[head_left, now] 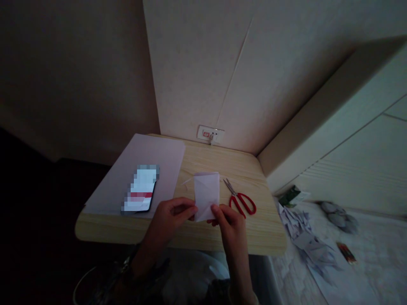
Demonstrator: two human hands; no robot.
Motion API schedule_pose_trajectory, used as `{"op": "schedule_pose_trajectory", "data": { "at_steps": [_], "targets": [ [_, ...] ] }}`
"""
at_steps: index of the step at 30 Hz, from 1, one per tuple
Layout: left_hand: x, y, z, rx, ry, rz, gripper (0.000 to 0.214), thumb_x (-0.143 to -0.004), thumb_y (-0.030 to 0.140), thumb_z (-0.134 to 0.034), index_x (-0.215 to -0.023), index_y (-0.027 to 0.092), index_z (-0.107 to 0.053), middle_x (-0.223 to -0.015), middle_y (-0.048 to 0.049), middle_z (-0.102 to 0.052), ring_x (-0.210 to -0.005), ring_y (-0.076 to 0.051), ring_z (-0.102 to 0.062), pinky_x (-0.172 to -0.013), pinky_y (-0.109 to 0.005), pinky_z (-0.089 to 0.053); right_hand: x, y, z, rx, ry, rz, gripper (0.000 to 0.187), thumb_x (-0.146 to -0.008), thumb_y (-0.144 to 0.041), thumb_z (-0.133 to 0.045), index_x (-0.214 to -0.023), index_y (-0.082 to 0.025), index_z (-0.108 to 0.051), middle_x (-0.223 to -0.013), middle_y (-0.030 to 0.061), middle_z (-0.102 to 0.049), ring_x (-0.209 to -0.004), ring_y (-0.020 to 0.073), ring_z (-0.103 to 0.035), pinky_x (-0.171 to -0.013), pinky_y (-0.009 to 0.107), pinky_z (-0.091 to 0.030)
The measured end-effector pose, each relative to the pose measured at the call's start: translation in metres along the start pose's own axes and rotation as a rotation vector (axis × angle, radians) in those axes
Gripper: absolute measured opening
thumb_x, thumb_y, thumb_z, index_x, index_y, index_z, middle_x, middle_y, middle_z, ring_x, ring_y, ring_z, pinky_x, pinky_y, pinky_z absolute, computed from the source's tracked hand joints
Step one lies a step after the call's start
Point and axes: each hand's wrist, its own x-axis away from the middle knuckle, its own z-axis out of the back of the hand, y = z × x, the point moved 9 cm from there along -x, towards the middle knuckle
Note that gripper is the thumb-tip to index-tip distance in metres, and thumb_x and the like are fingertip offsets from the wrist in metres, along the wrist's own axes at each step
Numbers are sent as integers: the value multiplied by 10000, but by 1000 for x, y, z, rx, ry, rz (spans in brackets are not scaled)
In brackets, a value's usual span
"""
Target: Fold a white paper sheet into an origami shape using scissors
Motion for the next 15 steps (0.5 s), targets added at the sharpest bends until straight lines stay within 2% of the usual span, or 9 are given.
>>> {"op": "schedule_pose_trajectory", "data": {
  "at_steps": [6, 15],
  "targets": [
    [1, 3, 0, -9, 19, 1, 63, -544, 223, -724, -584, 183, -695, -531, 30, -693, -531, -155, -650, -564, -241, -533, -2, 11, -8, -61, -70, -37, 200, -729, -347, -650, -682, -154, -670, -640, 20, -624, -629, 177, -544, -601, 281, -419],
    [2, 5, -4, -26, -56, 6, 32, -545, 204, -709, -573, 189, -710, -509, 34, -685, -532, -151, -642, -585, -240, -519, -3, 15, -10, -180, -57, -111, 199, -692, -349, -687, -731, -154, -702, -661, 19, -634, -671, 194, -568, -663, 317, -454]
  ]
}}
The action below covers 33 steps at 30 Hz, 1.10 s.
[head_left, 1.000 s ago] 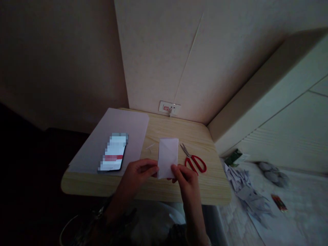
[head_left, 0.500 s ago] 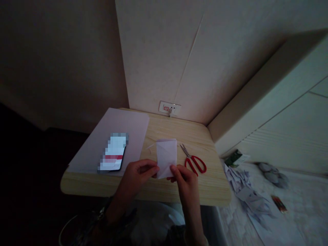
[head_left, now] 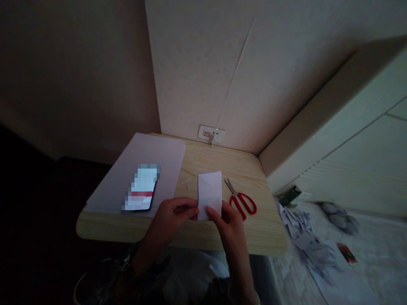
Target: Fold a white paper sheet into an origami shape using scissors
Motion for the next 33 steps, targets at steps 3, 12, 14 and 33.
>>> {"op": "schedule_pose_trajectory", "data": {
  "at_steps": [3, 12, 14, 33],
  "targets": [
    [0, 0, -1, -14, -9, -11, 22, -566, 201, -710, -584, 190, -717, -530, 32, -695, -546, -148, -648, -585, -231, -517, 0, 0, 0, -1, -3, 1, 188, -691, -341, -690, -727, -156, -698, -659, 14, -629, -667, 189, -561, -659, 312, -450],
    [-2, 2, -1, -3, 31, -19, 73, -596, 245, -706, -629, 179, -710, -597, 16, -720, -571, -161, -664, -588, -247, -548, 2, -6, -3, 21, -18, 43, 148, -707, -298, -690, -725, -151, -697, -651, 6, -636, -650, 175, -561, -640, 291, -453],
    [-2, 5, 1, 21, 72, -39, 76, -587, 252, -708, -603, 180, -693, -604, 15, -715, -573, -163, -664, -576, -248, -550, 3, -8, -7, 29, -45, 47, 138, -716, -287, -684, -742, -153, -701, -659, 9, -641, -669, 180, -574, -654, 293, -460],
    [0, 11, 22, 1, 255, -66, 143, -555, 297, -721, -620, 185, -662, -665, -13, -737, -701, -211, -700, -668, -289, -562, 5, -16, -8, 131, -65, 103, 268, -744, -324, -627, -541, -194, -510, -520, -37, -521, -546, 124, -481, -552, 240, -357]
  ]
}}
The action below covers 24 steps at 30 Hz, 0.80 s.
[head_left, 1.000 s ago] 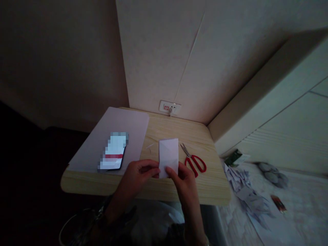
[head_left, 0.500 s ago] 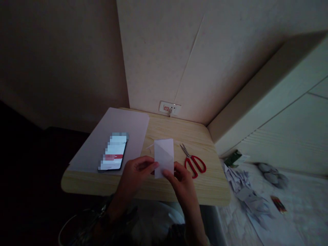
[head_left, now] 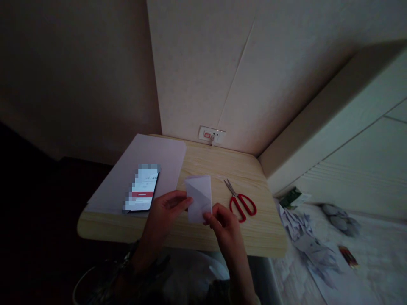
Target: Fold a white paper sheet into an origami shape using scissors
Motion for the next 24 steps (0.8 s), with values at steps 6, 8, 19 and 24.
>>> {"op": "schedule_pose_trajectory", "data": {
  "at_steps": [6, 8, 19, 24],
  "targets": [
    [1, 5, -1, -50, -31, -35, 130, -556, 282, -716, -561, 190, -624, -579, 19, -673, -599, -173, -658, -596, -252, -536, 1, -7, -3, 66, -48, 58, 128, -761, -284, -608, -675, -191, -628, -673, 1, -621, -666, 158, -554, -625, 256, -409],
    [1, 6, -1, -45, -35, -40, 125, -562, 273, -717, -560, 190, -624, -572, 22, -668, -584, -167, -651, -593, -248, -536, 2, -9, -3, 39, -33, 75, 98, -759, -273, -607, -719, -195, -651, -720, 5, -636, -684, 159, -563, -631, 255, -422],
    [0, 5, 0, -74, -7, -76, 135, -566, 286, -705, -545, 196, -607, -557, 27, -645, -568, -159, -627, -587, -241, -527, 1, -4, -2, 65, 61, 44, 229, -762, -337, -591, -624, -167, -657, -619, 22, -623, -606, 157, -533, -567, 254, -402],
    [-3, -1, -2, -91, -34, -75, 161, -559, 295, -689, -521, 195, -568, -521, 33, -610, -532, -154, -600, -557, -241, -507, 1, -5, 2, 83, 130, 38, 284, -738, -349, -611, -517, -172, -590, -509, -16, -541, -517, 126, -470, -507, 239, -354]
  ]
}}
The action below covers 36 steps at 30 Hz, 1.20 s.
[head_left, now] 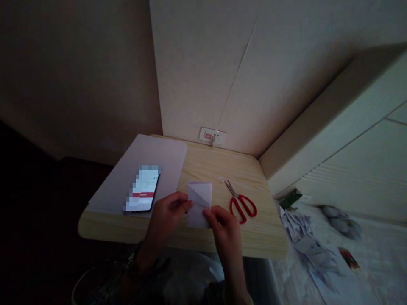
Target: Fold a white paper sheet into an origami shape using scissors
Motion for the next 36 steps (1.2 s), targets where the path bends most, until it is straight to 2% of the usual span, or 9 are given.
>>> {"op": "schedule_pose_trajectory", "data": {
  "at_steps": [4, 7, 11, 13, 16, 21, 26, 31, 36],
  "targets": [
    [0, 1, 2, -8, 14, -4, 174, -556, 311, -675, -520, 199, -548, -524, 36, -593, -542, -153, -589, -548, -237, -492, 0, 0, -2, 30, -11, -18, 319, -750, -367, -599, -497, -178, -555, -496, -18, -524, -522, 128, -467, -514, 243, -354],
    [2, 1, -7, -17, -72, -10, 182, -587, 307, -671, -515, 199, -544, -516, 42, -577, -539, -147, -578, -548, -234, -480, 0, 1, -2, -7, -11, -27, 243, -740, -359, -598, -576, -182, -575, -553, -17, -544, -551, 132, -475, -520, 240, -361],
    [3, -2, -13, -11, -127, -26, 165, -614, 286, -676, -535, 195, -564, -521, 50, -570, -534, -135, -560, -538, -221, -461, 1, 3, 5, 20, 71, -32, 287, -751, -374, -584, -546, -204, -478, -519, -46, -445, -518, 117, -397, -489, 238, -306],
    [3, -2, -12, -10, -119, -22, 175, -602, 276, -681, -513, 193, -555, -507, 54, -555, -519, -129, -550, -528, -217, -457, 1, 6, 3, 20, 63, -52, 295, -750, -385, -586, -547, -207, -467, -517, -50, -423, -518, 118, -383, -489, 242, -294],
    [3, -1, -13, 41, -129, 18, 189, -586, 267, -688, -490, 193, -543, -484, 64, -527, -497, -125, -550, -511, -214, -465, 1, 9, 0, -36, 42, -79, 270, -749, -392, -583, -576, -201, -504, -544, -43, -442, -536, 124, -393, -502, 248, -302],
    [5, 2, -14, 72, -109, 24, 171, -591, 256, -693, -506, 187, -562, -492, 65, -530, -503, -117, -550, -518, -206, -464, 2, -1, 8, -36, 131, -32, 299, -776, -376, -573, -553, -210, -465, -540, -42, -435, -540, 127, -389, -502, 252, -287],
    [2, 0, -11, 55, -112, 29, 167, -593, 273, -691, -515, 186, -573, -505, 58, -544, -518, -126, -560, -524, -215, -468, -1, 3, 3, -106, 58, -32, 204, -754, -346, -602, -628, -187, -576, -583, -19, -537, -578, 146, -479, -534, 254, -349],
    [-1, -3, -7, 41, -94, 52, 175, -560, 288, -685, -495, 185, -560, -484, 62, -527, -503, -129, -552, -517, -226, -467, -1, 5, 12, -159, 161, 11, 170, -748, -299, -632, -627, -184, -595, -606, -18, -574, -616, 152, -523, -593, 262, -405],
    [-2, -7, -8, 53, -101, 55, 170, -559, 291, -685, -501, 185, -566, -492, 57, -537, -507, -135, -557, -515, -233, -464, -2, 7, 13, -147, 161, 16, 149, -757, -287, -625, -649, -187, -609, -621, -15, -587, -624, 154, -534, -593, 262, -413]
  ]
}}
